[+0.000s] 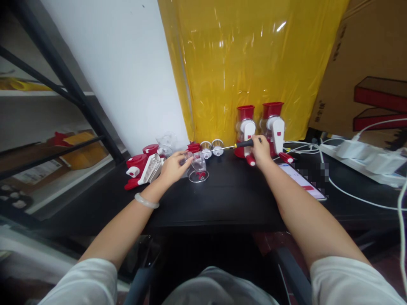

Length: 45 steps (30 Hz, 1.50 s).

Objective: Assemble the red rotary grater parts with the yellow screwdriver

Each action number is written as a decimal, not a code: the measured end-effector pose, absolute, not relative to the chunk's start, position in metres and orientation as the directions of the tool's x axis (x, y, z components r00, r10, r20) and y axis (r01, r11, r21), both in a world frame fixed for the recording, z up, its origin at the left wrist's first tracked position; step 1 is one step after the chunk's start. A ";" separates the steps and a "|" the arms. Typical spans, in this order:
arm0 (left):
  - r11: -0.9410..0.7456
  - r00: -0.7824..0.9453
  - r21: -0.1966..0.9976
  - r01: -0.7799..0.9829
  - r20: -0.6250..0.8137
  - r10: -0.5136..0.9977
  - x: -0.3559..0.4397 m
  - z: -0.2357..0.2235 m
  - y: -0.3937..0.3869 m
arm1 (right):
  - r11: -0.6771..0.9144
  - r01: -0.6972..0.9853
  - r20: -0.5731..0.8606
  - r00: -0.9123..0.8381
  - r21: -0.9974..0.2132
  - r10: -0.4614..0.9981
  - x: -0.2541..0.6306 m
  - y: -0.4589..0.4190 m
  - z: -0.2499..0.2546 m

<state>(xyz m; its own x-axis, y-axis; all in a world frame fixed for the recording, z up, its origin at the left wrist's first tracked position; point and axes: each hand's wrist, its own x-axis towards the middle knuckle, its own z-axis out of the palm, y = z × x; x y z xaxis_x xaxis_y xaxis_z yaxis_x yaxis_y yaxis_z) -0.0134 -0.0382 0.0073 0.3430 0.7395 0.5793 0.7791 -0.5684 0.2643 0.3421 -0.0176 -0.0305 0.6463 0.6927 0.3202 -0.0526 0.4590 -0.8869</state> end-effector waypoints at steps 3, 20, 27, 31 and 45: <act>-0.569 0.343 0.270 0.777 0.577 0.742 -0.014 0.007 -0.038 | 0.469 -0.123 0.291 0.640 -0.874 0.711 0.341 -0.017 -0.027; -0.566 0.331 0.274 0.778 0.586 0.739 -0.013 0.006 -0.037 | 0.440 -0.107 0.274 0.647 -0.892 0.712 0.339 -0.020 -0.026; -0.577 0.345 0.268 0.771 0.586 0.733 -0.014 0.006 -0.036 | 0.476 -0.101 0.327 0.602 -0.874 0.728 0.342 -0.020 -0.028; -0.569 0.338 0.270 0.777 0.583 0.739 -0.014 0.006 -0.036 | 0.464 0.004 0.364 0.625 -0.886 0.690 0.342 -0.021 -0.030; -0.568 0.340 0.276 0.775 0.575 0.744 -0.013 0.008 -0.039 | 0.456 -0.159 0.277 0.608 -0.876 0.744 0.340 -0.022 -0.025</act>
<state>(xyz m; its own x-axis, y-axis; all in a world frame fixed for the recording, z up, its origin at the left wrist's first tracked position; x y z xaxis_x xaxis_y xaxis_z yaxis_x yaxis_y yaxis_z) -0.0129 -0.0391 0.0083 0.3405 0.7442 0.5747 0.7753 -0.5680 0.2762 0.3398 -0.0223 -0.0247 0.6078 0.7443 0.2768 -0.1595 0.4559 -0.8756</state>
